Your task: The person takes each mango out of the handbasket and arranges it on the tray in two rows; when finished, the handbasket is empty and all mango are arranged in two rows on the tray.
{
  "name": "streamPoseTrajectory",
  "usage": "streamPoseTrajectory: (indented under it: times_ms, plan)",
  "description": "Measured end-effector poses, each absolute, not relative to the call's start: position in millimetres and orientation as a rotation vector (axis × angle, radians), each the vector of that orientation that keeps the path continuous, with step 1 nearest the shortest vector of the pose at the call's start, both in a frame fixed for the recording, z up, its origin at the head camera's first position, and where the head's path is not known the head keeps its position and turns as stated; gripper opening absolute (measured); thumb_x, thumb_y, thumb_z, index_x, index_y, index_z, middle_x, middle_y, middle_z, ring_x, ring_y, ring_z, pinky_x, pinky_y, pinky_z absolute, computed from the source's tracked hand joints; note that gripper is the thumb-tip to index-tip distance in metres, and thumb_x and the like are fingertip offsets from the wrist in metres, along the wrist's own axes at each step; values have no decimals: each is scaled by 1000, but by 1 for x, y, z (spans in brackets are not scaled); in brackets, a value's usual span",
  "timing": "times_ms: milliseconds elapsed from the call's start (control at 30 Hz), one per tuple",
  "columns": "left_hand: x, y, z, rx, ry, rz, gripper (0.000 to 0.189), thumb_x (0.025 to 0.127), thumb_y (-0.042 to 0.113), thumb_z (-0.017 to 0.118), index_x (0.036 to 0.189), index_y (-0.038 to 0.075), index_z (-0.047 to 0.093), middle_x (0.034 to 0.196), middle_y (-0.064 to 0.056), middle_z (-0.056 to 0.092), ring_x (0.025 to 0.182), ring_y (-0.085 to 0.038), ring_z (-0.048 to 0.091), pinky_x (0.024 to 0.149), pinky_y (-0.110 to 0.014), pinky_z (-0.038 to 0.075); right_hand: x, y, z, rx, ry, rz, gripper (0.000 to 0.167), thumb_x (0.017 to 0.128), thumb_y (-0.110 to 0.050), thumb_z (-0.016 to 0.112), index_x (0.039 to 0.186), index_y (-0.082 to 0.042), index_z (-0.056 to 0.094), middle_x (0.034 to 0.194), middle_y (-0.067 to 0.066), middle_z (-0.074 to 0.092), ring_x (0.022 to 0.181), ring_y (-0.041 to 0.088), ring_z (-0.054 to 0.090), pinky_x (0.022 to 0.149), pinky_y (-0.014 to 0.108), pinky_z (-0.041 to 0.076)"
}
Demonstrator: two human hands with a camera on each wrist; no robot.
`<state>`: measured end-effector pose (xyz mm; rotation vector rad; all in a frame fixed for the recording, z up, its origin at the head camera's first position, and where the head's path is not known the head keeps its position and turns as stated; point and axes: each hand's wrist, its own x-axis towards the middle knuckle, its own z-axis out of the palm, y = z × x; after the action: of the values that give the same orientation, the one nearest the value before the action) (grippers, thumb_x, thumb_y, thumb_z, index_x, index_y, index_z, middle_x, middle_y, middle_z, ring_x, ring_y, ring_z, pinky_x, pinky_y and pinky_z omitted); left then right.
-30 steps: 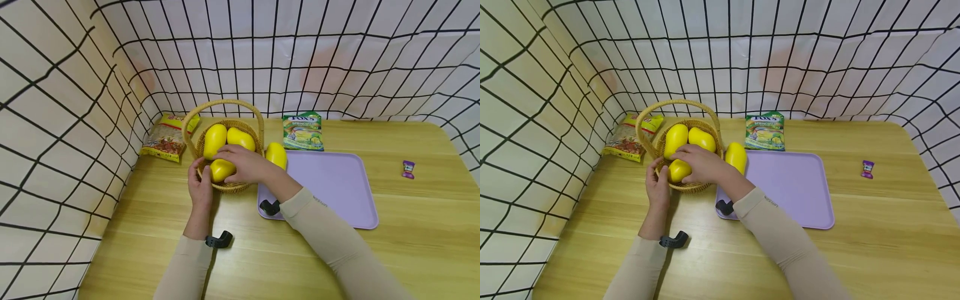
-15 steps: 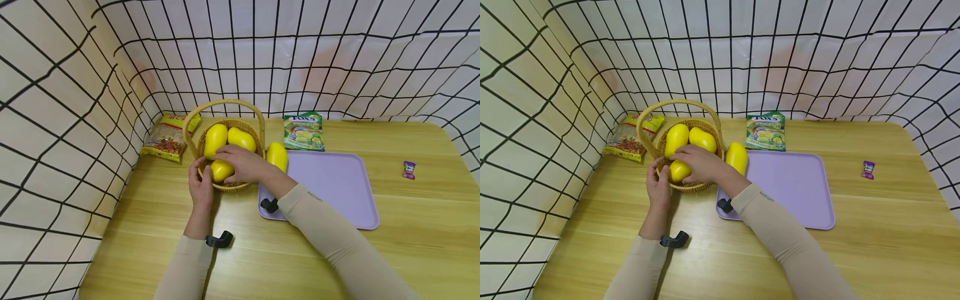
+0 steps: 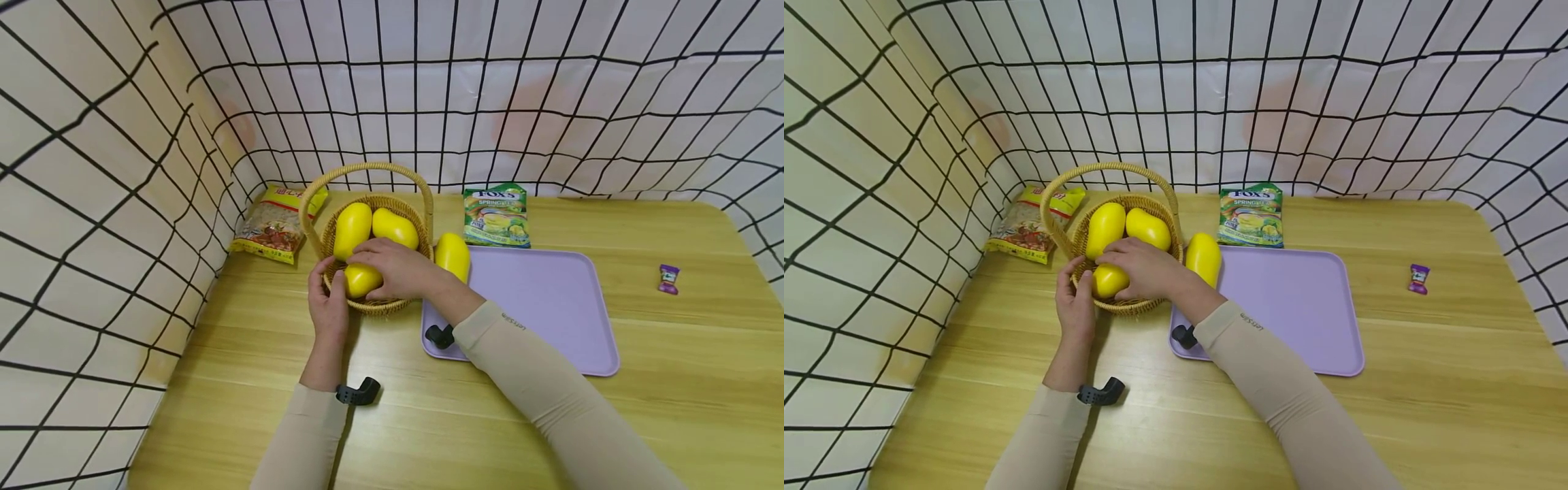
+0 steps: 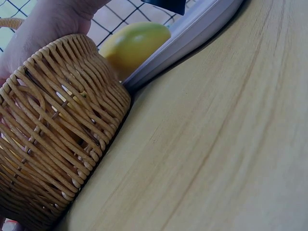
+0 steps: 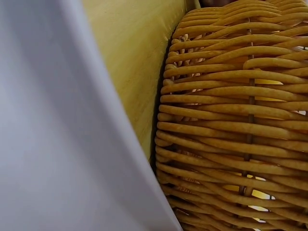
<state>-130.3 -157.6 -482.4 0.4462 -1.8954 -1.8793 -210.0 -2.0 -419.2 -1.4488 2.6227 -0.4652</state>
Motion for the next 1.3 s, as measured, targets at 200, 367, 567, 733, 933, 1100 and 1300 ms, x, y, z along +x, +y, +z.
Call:
streamPoseTrajectory:
  times_ms: [200,367,567,733,933,1100,1300]
  plan:
    - [-130,-159,-483,435,-1907,-1868,33,100,16,58,132,9,62,148,-6,52,143,-18,40,117,-42,35,-210,-3,-420,-1454,2618,-470,65,87,-35,81,144,-14,58,147,4,56,140,23,47,123,38,30]
    - [-129,-158,-484,435,-1906,-1857,34,100,16,57,132,8,62,148,-7,51,143,-19,40,117,-42,35,-210,-4,-420,-1458,2606,-471,60,88,-33,80,142,-14,60,145,4,57,138,23,48,124,38,30]
    - [-130,-158,-484,441,-1901,-1863,34,100,16,57,133,8,61,148,-7,51,143,-19,41,117,-42,34,-211,-4,-419,-1455,2607,-465,57,89,-33,79,141,-15,61,144,3,58,138,23,49,123,38,31]
    - [-130,-158,-483,450,-1896,-1872,34,100,15,58,133,9,62,148,-7,51,143,-18,40,119,-41,33,-210,-4,-419,-1460,2610,-468,56,89,-32,79,140,-14,61,144,4,59,137,23,49,122,38,32]
    - [-130,-159,-484,441,-1890,-1885,35,100,16,58,134,9,61,150,-7,50,145,-20,39,119,-42,33,-209,-4,-419,-1458,2615,-458,57,89,-33,79,140,-14,61,144,4,59,138,24,49,122,38,32]
    - [-129,-159,-484,441,-1925,-1869,33,102,19,57,134,10,61,150,-5,51,143,-19,41,115,-41,36,-207,-3,-418,-1499,2636,-447,56,89,-32,79,139,-13,62,142,5,60,136,24,51,122,38,33]
    - [-129,-159,-484,391,-1951,-1829,36,108,30,49,135,8,59,149,-9,50,142,-22,43,114,-44,37,-204,0,-413,-1575,2698,-375,55,88,-33,80,138,-14,63,140,4,61,134,25,52,119,37,36]
